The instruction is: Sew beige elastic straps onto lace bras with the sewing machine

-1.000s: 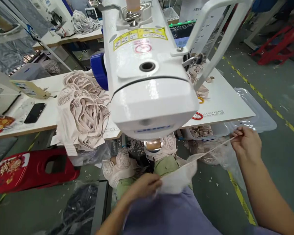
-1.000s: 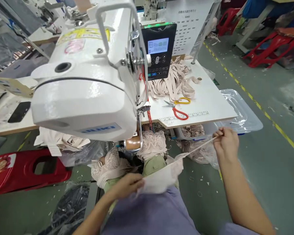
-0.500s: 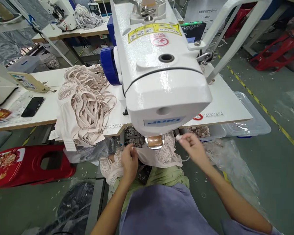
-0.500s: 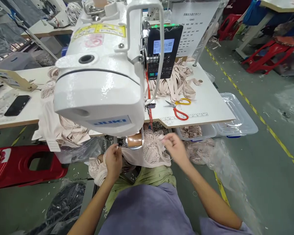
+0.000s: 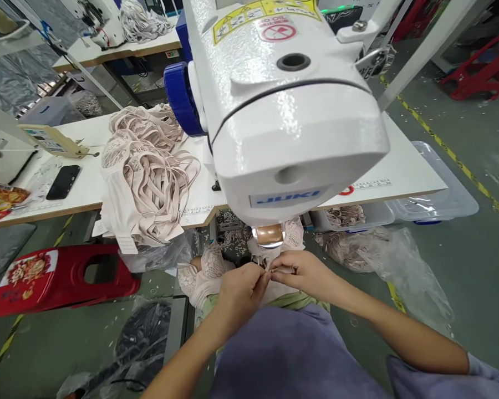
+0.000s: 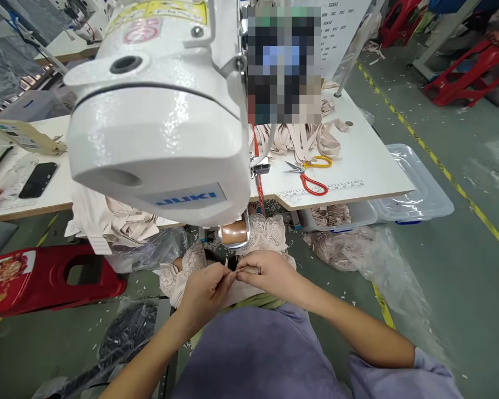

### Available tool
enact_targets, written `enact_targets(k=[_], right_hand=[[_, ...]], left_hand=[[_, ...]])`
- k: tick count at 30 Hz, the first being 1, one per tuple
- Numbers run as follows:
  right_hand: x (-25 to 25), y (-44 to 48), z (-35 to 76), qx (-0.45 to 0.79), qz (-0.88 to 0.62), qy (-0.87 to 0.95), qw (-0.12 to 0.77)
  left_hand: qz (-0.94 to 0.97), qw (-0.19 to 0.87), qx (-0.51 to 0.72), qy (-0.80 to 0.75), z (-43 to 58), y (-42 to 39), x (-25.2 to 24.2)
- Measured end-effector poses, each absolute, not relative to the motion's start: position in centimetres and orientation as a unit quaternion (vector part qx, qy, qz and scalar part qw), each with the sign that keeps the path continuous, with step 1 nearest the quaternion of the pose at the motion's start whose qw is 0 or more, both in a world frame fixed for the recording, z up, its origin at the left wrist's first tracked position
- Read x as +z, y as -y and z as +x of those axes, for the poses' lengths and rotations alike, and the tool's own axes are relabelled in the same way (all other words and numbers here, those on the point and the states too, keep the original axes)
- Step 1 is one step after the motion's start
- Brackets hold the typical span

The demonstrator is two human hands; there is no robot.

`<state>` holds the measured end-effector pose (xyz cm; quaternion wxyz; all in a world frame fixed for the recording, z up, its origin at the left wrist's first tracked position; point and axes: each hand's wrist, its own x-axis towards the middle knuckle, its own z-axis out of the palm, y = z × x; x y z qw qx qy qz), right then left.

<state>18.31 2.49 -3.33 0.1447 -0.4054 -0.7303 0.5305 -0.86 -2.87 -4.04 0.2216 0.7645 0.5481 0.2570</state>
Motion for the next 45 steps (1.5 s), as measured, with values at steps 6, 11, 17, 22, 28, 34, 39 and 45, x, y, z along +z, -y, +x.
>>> enact_targets(k=[6,11,17,22,28,34,39,45], right_hand=[[-4.4,-3.9,19.4,0.687,-0.442,0.537,0.21],[-3.5,-3.9,19.1,0.545,-0.305,0.757,0.192],[-2.6,-2.9,18.3,0.432,-0.161,0.866,0.195],[-2.5,-2.4,17.7,0.333,-0.147,0.886,0.287],[-3.3,-1.1,16.8,0.242,-0.19,0.888,0.342],[-4.7,-1.0,16.3,0.394,-0.307,0.797,0.34],[-3.3,-1.1,16.8,0.45,-0.377,0.712,0.386],[-1.9,-1.0,17.2,0.462,-0.383,0.723,0.341]], left_hand=[[0.779,0.303,0.261,-0.483,-2.2,2.7,-3.0],[0.797,0.27,0.223,-0.492,-2.4,2.9,-1.5],[0.771,0.291,0.315,-0.47,-2.3,2.8,-1.8],[0.694,0.404,0.354,-0.478,-2.5,2.8,-1.3],[0.617,0.47,0.218,-0.593,-2.3,1.8,-0.4],[0.584,0.504,0.243,-0.588,-1.3,0.6,-1.9],[0.442,0.529,0.469,-0.553,1.3,1.7,-3.4],[0.577,0.355,0.452,-0.581,1.1,2.3,-3.1]])
